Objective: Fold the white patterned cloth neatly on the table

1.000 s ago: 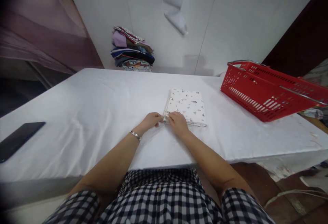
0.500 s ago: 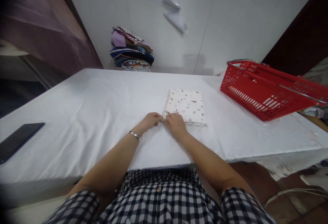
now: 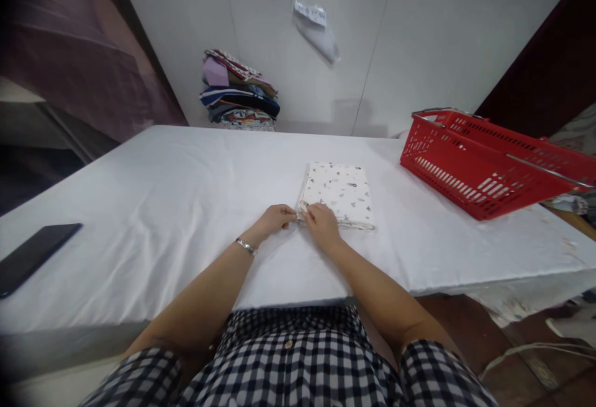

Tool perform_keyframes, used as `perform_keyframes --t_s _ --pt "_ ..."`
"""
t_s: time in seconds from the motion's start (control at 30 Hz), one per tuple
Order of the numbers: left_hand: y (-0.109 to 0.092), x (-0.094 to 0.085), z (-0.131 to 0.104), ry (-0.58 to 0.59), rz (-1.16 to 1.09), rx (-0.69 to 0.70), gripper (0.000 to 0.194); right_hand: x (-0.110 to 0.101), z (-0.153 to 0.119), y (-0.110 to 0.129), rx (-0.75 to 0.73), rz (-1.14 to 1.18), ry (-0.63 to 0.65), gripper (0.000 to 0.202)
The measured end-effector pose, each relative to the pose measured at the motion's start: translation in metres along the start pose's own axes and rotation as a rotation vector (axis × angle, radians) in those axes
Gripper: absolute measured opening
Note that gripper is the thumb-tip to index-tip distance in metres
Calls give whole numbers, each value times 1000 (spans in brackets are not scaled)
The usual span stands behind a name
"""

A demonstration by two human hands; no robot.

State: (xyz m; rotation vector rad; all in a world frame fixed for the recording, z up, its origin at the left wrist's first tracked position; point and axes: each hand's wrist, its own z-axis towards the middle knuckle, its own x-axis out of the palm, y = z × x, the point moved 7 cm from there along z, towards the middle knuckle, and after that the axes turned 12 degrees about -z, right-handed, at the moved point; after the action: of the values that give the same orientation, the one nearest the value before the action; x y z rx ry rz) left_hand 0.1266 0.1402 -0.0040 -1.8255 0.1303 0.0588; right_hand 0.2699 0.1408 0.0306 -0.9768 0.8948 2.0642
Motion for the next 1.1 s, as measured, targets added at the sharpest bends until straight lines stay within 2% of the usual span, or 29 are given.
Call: perform_keyframes --t_s 0.1,0.3,0.4,0.67,0.83,0.97,1.1 --pt "-1 1 0 13 -10 7 15 -2 0 2 15 0 -25 21" --pt "3 0 -1 8 -61 -41 17 7 -5 13 -137 -121 63 17" --pt "3 0 -1 15 -67 -44 15 9 -7 12 -157 -140 79 17" --pt "2 0 -1 27 -122 -33 17 11 0 10 -90 -156 87 12" --pt "0 1 0 22 -172 -33 17 6 4 1 16 -63 63 13" --pt "1 1 -3 -2 -64 -72 17 4 5 -6 65 3 48 15" --pt "-3 4 -7 -9 58 -42 18 2 6 -10 73 48 27 16"
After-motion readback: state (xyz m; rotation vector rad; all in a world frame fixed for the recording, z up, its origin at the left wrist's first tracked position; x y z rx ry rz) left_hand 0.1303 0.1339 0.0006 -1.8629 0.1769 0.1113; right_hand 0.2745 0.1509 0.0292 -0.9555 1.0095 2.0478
